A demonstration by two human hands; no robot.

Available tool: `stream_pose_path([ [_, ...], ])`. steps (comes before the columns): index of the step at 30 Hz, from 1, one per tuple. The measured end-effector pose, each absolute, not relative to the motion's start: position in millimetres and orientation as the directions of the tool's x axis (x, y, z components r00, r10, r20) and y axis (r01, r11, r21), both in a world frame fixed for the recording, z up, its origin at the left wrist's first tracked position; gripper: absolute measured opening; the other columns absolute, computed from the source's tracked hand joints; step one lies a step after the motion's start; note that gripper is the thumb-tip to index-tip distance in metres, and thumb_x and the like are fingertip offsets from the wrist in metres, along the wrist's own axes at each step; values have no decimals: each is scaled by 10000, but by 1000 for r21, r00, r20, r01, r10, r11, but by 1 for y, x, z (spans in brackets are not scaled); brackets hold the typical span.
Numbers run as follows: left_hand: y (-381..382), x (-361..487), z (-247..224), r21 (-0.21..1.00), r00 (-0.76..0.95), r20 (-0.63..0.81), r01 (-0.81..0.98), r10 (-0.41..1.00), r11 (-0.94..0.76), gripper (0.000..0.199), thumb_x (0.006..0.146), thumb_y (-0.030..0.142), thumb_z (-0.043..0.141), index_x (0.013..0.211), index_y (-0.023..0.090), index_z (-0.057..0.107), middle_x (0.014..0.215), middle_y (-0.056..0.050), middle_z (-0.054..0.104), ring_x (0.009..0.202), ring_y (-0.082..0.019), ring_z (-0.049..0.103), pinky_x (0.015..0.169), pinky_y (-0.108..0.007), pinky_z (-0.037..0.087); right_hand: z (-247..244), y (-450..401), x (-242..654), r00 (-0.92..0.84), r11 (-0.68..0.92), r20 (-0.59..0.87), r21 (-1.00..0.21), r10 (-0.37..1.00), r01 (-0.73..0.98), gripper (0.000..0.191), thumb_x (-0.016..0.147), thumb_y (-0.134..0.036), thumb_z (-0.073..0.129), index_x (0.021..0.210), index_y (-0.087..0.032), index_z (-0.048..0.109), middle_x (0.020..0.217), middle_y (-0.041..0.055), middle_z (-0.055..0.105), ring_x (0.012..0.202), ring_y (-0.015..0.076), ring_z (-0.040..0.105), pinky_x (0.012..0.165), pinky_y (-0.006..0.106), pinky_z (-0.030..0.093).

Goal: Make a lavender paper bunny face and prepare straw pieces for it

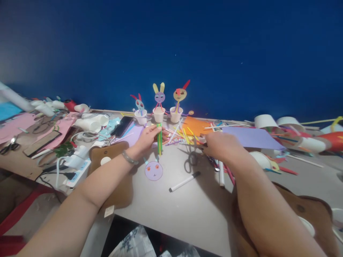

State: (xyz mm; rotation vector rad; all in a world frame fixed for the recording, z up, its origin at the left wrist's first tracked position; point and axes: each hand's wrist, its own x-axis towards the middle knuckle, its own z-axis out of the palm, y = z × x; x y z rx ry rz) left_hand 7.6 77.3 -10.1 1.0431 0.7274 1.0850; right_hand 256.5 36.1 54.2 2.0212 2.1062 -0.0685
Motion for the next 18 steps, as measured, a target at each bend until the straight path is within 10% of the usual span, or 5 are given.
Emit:
stream_pose_path([
  [10, 78, 8, -12, 929, 345, 34, -356, 938, 98, 365, 799, 436, 778, 919, 129, 622, 827, -77, 764, 616, -143, 705, 654, -268, 561, 63, 38, 256, 163, -166, 89, 29, 983, 986, 256, 882, -362, 527, 963, -172, 679, 1062, 205, 710, 969, 359, 654, 704, 387, 402],
  [18, 78, 8, -13, 933, 354, 40, -348, 934, 92, 405, 792, 472, 784, 936, 130, 623, 834, -85, 768, 627, -155, 717, 653, -276, 568, 43, 51, 261, 343, 121, 501, -684, 794, 719, 302, 838, -332, 595, 1047, -138, 695, 808, 100, 719, 692, 208, 644, 697, 332, 505],
])
